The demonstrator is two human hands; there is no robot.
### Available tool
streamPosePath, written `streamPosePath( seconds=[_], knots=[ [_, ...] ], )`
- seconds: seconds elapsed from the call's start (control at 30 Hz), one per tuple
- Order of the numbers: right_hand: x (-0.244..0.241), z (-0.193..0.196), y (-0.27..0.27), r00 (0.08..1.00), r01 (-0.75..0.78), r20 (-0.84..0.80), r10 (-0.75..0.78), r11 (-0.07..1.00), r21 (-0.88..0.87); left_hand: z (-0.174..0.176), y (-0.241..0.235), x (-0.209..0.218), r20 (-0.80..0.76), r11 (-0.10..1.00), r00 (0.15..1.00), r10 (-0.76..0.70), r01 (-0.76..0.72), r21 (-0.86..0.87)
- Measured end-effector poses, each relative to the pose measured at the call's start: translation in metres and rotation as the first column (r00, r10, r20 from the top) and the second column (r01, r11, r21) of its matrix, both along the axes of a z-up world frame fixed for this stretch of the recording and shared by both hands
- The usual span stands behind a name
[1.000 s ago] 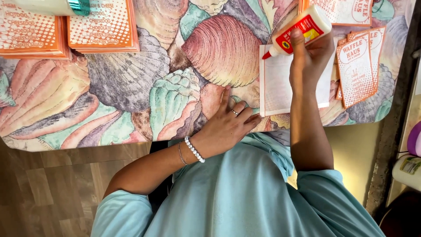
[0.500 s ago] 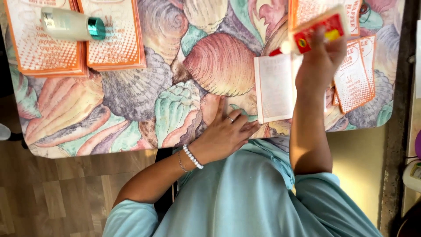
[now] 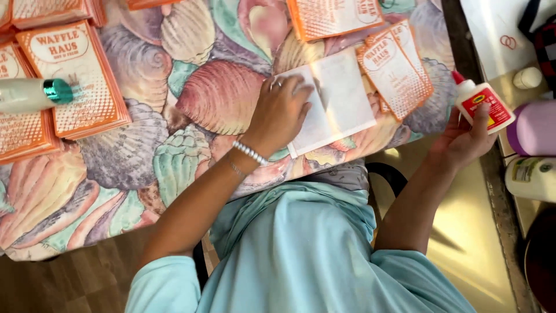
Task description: Applying glue to paper bags and folding them to assemble the product.
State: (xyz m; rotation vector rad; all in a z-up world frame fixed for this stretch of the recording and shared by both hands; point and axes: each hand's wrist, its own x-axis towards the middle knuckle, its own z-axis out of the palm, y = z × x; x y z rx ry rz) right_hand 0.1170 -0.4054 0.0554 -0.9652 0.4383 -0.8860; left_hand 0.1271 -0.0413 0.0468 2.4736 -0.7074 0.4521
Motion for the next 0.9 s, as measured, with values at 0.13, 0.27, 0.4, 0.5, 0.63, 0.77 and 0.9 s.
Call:
streamPosePath(
  seconds=[0.13,0.27,0.4,0.5,0.63,0.77,0.9],
  knots=[
    [-0.005,-0.027,-0.029,0.969,0.207,-0.145,-0.201,0.978,0.028,-0.033,-0.023,0.039,-0.038,0.998,0.997,0.068,-0.067,0.017],
    [-0.005,-0.061,-0.051,0.971,0.221,-0.091,-0.221,0.975,-0.008,-0.038,-0.027,0.057,-0.117,0.993,0.990,0.075,-0.063,0.102],
    [-0.009,-0.084,-0.055,0.950,0.199,-0.168,-0.264,0.923,-0.328,-0.027,-0.023,0.066,-0.325,0.992,0.938,0.119,-0.100,0.075],
    [-0.008,-0.083,-0.047,0.956,0.158,-0.173,-0.235,0.915,-0.372,-0.029,-0.022,0.074,-0.345,0.992,0.931,0.118,-0.098,0.074],
    [0.001,-0.122,-0.064,0.875,0.199,-0.264,-0.405,0.800,-0.567,-0.036,-0.032,0.082,-0.390,0.992,0.915,0.104,-0.068,0.103],
    [-0.012,-0.102,-0.049,0.853,0.103,-0.346,-0.390,0.776,-0.622,-0.042,-0.036,0.086,-0.412,0.998,0.909,0.061,-0.057,0.022],
    [-0.020,-0.086,-0.038,0.883,0.018,-0.385,-0.268,0.840,-0.543,-0.058,-0.029,0.096,-0.487,0.983,0.873,-0.010,-0.080,-0.163]
  ],
)
